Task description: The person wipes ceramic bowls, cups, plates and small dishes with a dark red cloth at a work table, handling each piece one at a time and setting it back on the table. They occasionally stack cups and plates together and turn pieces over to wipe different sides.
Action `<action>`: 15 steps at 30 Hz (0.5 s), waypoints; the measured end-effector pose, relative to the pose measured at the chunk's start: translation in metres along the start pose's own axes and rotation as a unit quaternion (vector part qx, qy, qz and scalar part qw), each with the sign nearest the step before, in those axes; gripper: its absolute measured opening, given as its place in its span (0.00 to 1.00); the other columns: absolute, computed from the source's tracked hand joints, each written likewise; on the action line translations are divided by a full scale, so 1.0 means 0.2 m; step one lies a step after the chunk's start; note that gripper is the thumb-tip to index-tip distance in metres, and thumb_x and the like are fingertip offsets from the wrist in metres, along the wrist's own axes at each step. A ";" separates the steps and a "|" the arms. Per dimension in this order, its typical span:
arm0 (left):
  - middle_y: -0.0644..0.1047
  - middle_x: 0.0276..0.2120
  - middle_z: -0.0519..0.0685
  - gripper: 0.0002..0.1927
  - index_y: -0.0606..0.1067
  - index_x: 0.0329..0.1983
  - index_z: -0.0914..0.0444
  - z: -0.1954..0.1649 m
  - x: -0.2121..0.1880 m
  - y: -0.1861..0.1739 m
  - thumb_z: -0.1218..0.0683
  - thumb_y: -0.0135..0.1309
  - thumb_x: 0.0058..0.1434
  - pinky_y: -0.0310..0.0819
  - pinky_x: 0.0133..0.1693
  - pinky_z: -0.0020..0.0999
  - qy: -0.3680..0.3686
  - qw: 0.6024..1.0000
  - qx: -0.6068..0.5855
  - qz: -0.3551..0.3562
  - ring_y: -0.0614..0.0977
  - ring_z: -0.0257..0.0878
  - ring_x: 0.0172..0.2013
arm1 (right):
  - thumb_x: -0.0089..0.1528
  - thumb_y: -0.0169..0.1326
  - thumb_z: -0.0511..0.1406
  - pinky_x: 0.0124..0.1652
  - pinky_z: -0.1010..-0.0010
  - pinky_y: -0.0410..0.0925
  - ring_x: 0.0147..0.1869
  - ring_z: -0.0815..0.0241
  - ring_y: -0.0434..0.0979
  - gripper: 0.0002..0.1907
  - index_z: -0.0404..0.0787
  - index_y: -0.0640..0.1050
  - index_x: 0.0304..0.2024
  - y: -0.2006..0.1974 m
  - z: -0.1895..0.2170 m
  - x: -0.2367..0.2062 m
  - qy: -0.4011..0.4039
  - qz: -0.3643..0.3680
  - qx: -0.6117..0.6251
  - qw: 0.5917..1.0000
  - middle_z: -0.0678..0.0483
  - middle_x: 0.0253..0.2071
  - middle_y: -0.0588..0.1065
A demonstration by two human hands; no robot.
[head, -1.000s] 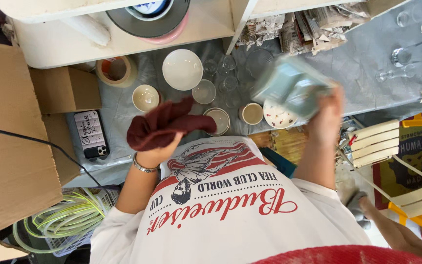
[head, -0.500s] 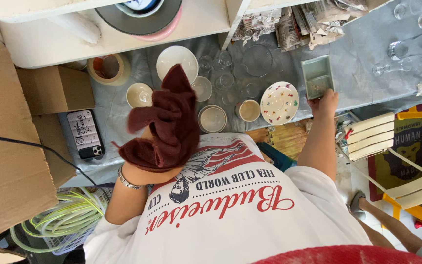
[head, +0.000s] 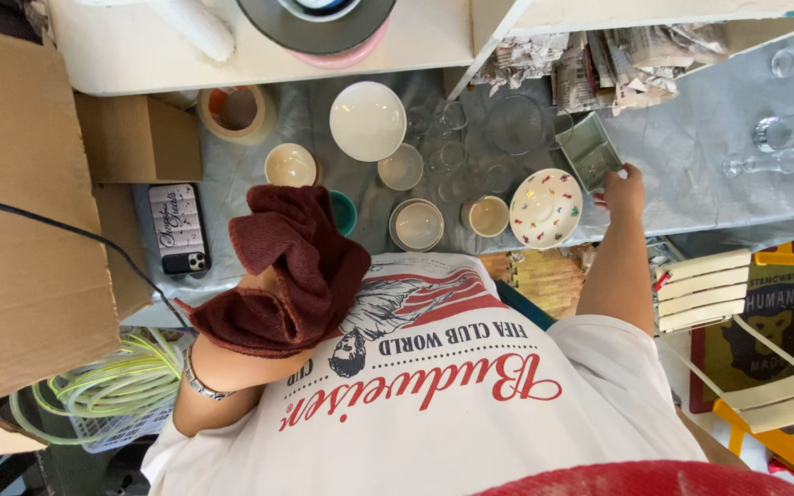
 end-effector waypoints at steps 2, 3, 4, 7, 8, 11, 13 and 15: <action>0.78 0.42 0.68 0.09 0.70 0.37 0.73 0.01 0.00 0.00 0.59 0.47 0.64 0.67 0.51 0.52 -0.001 0.999 0.055 0.003 0.76 0.61 0.44 | 0.61 0.56 0.39 0.33 0.62 0.74 0.34 0.52 0.82 0.28 0.45 0.69 0.64 -0.10 0.11 -0.04 -0.131 -0.116 -0.123 0.977 0.47 0.39 0.79; 0.77 0.41 0.67 0.09 0.70 0.37 0.72 0.02 0.00 0.00 0.59 0.47 0.65 0.67 0.51 0.52 -0.004 0.997 0.074 0.003 0.75 0.60 0.43 | 0.63 0.55 0.38 0.34 0.63 0.73 0.34 0.54 0.81 0.25 0.44 0.70 0.63 -0.15 0.19 -0.09 -0.204 -0.200 -0.174 0.942 0.47 0.39 0.78; 0.77 0.41 0.66 0.08 0.71 0.36 0.71 0.03 0.02 0.01 0.59 0.48 0.65 0.67 0.50 0.51 -0.011 0.996 0.087 0.007 0.75 0.59 0.43 | 0.64 0.54 0.36 0.34 0.65 0.72 0.35 0.56 0.80 0.23 0.43 0.72 0.62 -0.16 0.23 -0.12 -0.252 -0.219 -0.161 0.929 0.48 0.38 0.78; 0.76 0.39 0.63 0.07 0.71 0.35 0.69 0.07 0.06 0.02 0.58 0.49 0.65 0.67 0.48 0.49 -0.035 0.990 0.136 0.010 0.75 0.56 0.41 | 0.69 0.53 0.32 0.36 0.70 0.69 0.36 0.62 0.77 0.16 0.41 0.77 0.60 -0.12 0.42 -0.25 -0.354 -0.146 -0.014 0.924 0.51 0.37 0.77; 0.76 0.38 0.62 0.07 0.71 0.35 0.68 0.08 0.07 0.02 0.58 0.49 0.66 0.67 0.48 0.48 -0.039 0.988 0.148 0.012 0.75 0.55 0.40 | 0.71 0.52 0.30 0.37 0.71 0.68 0.37 0.64 0.76 0.14 0.40 0.78 0.59 -0.08 0.50 -0.31 -0.375 -0.103 0.042 0.920 0.51 0.36 0.76; 0.75 0.36 0.59 0.07 0.71 0.33 0.66 0.10 0.07 0.01 0.58 0.51 0.66 0.66 0.46 0.46 -0.047 0.988 0.149 0.015 0.74 0.52 0.39 | 0.73 0.51 0.26 0.36 0.74 0.63 0.37 0.69 0.70 0.12 0.38 0.80 0.57 0.08 0.81 -0.60 -0.438 0.034 0.161 0.884 0.53 0.35 0.72; 0.74 0.35 0.57 0.07 0.71 0.33 0.65 0.10 0.07 0.00 0.58 0.52 0.66 0.66 0.44 0.44 -0.048 0.989 0.137 0.016 0.74 0.51 0.37 | 0.72 0.53 0.25 0.36 0.76 0.64 0.38 0.69 0.72 0.11 0.38 0.80 0.55 0.19 1.04 -0.87 -0.498 0.098 0.132 0.851 0.53 0.38 0.74; 0.74 0.33 0.55 0.08 0.71 0.32 0.63 0.11 0.06 -0.01 0.57 0.52 0.67 0.66 0.43 0.43 -0.050 0.988 0.142 0.021 0.73 0.49 0.36 | 0.71 0.54 0.24 0.39 0.76 0.70 0.41 0.66 0.79 0.11 0.38 0.79 0.54 0.25 1.27 -1.16 -0.583 0.144 0.093 0.794 0.51 0.44 0.79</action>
Point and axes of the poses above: each hand's wrist, its own x-axis towards the middle knuckle, its own y-axis out of the palm, z = x × y, the point moved 9 cm from there along x, towards the middle knuckle
